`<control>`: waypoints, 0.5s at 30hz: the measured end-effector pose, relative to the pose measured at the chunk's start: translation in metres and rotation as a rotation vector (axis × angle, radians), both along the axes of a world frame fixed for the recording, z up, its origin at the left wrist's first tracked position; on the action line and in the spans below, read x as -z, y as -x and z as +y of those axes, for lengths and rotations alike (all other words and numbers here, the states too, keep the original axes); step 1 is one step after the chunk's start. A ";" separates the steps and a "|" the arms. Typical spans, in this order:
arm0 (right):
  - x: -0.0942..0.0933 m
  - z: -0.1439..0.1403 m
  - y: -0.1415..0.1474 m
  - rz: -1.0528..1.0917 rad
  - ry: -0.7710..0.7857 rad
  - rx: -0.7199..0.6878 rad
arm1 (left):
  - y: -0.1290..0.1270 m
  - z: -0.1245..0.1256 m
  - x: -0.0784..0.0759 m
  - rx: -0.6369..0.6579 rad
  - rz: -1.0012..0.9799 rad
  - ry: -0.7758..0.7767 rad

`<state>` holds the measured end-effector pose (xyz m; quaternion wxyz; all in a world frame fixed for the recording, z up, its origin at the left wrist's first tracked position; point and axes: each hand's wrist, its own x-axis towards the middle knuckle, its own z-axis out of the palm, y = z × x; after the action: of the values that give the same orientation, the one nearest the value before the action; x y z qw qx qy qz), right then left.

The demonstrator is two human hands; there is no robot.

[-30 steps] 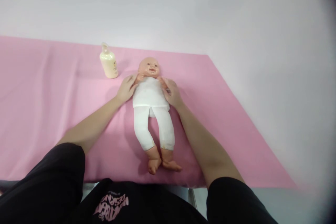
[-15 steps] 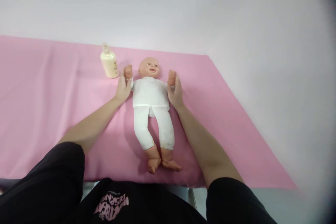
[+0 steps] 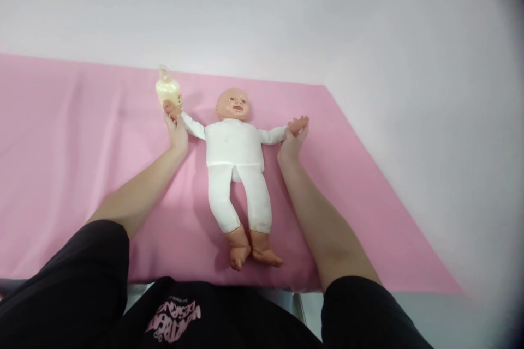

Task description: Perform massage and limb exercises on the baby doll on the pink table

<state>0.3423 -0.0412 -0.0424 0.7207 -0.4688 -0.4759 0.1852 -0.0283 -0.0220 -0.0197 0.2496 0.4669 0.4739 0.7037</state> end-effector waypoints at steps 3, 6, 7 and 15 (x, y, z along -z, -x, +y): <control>-0.022 -0.017 0.021 -0.201 -0.093 -0.095 | -0.009 -0.017 -0.012 0.137 0.180 -0.085; -0.035 -0.033 0.038 -0.436 -0.091 -0.201 | -0.019 -0.030 -0.020 0.296 0.454 -0.161; -0.037 -0.036 0.043 -0.528 -0.085 -0.239 | -0.022 -0.033 -0.021 0.335 0.566 -0.180; -0.040 -0.044 0.054 -0.872 -0.090 -0.295 | -0.035 -0.043 -0.023 0.452 0.993 -0.191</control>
<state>0.2885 -0.0850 -0.0020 0.4386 -0.3986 -0.8039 0.0504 0.0069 -0.0648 0.0035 0.0977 0.8532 0.3567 0.3678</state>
